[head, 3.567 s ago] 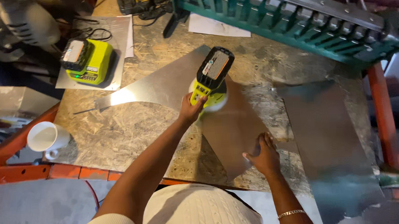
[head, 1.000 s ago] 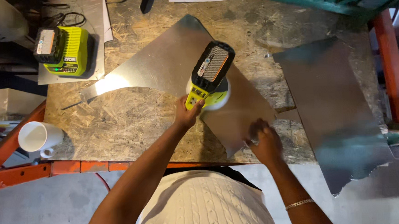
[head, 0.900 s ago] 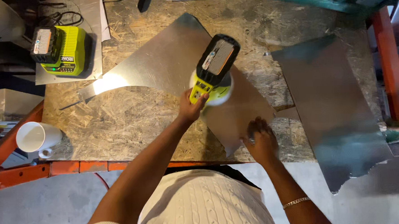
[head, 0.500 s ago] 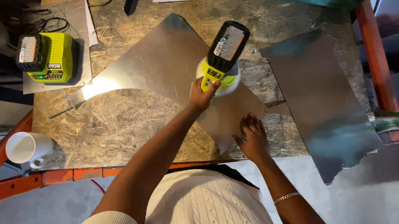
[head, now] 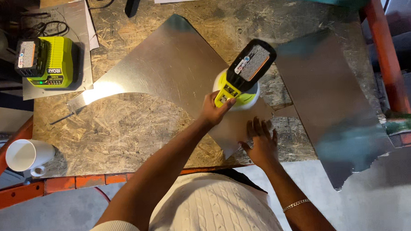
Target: The person sands a piece of sheet metal using a handheld power sander, moving the sander across the surface while holding the metal steady with the other hand.
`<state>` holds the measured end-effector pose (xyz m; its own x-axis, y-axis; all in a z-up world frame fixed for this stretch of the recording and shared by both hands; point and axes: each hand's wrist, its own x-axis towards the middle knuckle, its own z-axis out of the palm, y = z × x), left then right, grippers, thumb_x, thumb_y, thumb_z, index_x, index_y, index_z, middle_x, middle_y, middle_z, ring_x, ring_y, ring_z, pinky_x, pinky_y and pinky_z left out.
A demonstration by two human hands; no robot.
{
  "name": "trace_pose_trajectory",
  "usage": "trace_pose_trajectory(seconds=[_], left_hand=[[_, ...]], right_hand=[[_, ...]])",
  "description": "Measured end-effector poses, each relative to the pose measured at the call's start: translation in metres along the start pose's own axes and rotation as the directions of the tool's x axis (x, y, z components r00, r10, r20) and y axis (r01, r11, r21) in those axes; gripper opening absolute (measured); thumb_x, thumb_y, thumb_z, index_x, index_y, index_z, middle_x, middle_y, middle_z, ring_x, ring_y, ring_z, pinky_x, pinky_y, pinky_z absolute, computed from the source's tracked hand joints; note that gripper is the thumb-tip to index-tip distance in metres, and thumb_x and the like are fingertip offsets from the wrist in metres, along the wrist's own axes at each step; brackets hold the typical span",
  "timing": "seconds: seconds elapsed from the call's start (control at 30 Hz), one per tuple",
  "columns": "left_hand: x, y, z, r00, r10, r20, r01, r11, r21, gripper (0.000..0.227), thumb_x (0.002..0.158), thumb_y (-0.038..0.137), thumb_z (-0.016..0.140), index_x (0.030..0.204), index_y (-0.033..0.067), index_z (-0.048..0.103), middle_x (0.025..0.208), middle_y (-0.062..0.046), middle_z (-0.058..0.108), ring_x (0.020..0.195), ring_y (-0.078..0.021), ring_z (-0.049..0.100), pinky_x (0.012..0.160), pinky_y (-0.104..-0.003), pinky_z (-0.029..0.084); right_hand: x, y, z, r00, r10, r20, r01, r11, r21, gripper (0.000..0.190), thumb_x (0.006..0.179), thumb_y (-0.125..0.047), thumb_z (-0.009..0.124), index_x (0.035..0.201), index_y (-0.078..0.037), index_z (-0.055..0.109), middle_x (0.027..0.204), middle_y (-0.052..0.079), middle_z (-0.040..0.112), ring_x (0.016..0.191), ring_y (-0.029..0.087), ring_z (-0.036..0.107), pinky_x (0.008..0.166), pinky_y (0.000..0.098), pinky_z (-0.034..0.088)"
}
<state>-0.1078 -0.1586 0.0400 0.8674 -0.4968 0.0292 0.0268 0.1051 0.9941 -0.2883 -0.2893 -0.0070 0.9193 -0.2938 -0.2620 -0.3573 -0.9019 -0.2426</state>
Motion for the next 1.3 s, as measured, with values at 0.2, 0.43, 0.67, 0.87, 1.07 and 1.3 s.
trace_pose_trajectory(seconds=[0.2,0.43,0.67,0.87,1.07,1.3], left_hand=[[-0.019,-0.011,-0.025,0.998,0.054,0.016,-0.054,0.998,-0.010,0.031,0.084,0.029,0.079,0.070,0.0073,0.062,0.051,-0.005,0.056,0.047,-0.0105,0.049,0.048,-0.024,0.042],[-0.043,0.000,-0.061,0.999,0.044,-0.015,-0.045,0.997,-0.062,0.025,0.086,0.020,0.075,0.069,0.0075,0.063,0.051,0.000,0.056,0.048,-0.0059,0.050,0.048,-0.020,0.042],[-0.055,-0.007,-0.084,0.990,0.071,-0.124,-0.084,0.991,-0.101,0.027,0.090,0.016,0.071,0.066,0.0064,0.063,0.045,-0.005,0.053,0.040,-0.0082,0.047,0.043,-0.020,0.041],[-0.065,-0.028,-0.099,0.978,0.072,-0.195,-0.097,0.988,-0.121,0.028,0.088,0.017,0.075,0.066,0.0061,0.062,0.046,-0.002,0.054,0.042,-0.0067,0.048,0.044,-0.021,0.042],[-0.081,-0.036,-0.101,0.979,0.070,-0.193,-0.088,0.992,-0.086,0.028,0.087,0.013,0.074,0.063,0.0058,0.062,0.044,-0.004,0.054,0.040,-0.0079,0.049,0.043,-0.021,0.041],[-0.078,-0.007,-0.076,0.988,0.096,-0.119,-0.105,0.991,-0.077,0.027,0.089,0.016,0.074,0.065,0.0058,0.065,0.046,-0.005,0.056,0.042,-0.0076,0.048,0.044,-0.020,0.041]], right_hand=[[0.002,0.009,0.018,0.998,-0.035,-0.053,0.034,0.999,-0.014,0.083,0.086,-0.059,0.067,0.156,-0.023,0.042,0.163,0.010,0.038,0.149,0.036,0.036,0.114,0.0708,0.025],[0.004,0.011,0.030,0.984,-0.096,-0.148,0.092,0.995,-0.036,0.082,0.084,-0.051,0.071,0.154,-0.019,0.045,0.161,0.012,0.041,0.144,0.042,0.042,0.112,0.0703,0.031],[0.014,0.010,0.022,0.982,-0.150,-0.113,0.146,0.988,-0.044,0.081,0.085,-0.050,0.071,0.153,-0.014,0.044,0.159,0.019,0.042,0.144,0.047,0.041,0.110,0.0672,0.037],[0.020,0.008,0.016,0.987,-0.146,-0.061,0.143,0.988,-0.056,0.079,0.089,-0.051,0.066,0.154,-0.014,0.043,0.163,0.017,0.036,0.147,0.047,0.036,0.114,0.0649,0.034],[0.024,0.006,0.010,0.987,-0.158,-0.044,0.152,0.983,-0.107,0.084,0.089,-0.056,0.062,0.158,-0.014,0.037,0.161,0.020,0.038,0.145,0.047,0.040,0.112,0.0640,0.037],[0.020,0.008,0.010,0.948,-0.242,-0.207,0.233,0.970,-0.068,0.083,0.083,-0.051,0.071,0.152,-0.011,0.046,0.154,0.023,0.046,0.137,0.048,0.048,0.107,0.0673,0.040]])
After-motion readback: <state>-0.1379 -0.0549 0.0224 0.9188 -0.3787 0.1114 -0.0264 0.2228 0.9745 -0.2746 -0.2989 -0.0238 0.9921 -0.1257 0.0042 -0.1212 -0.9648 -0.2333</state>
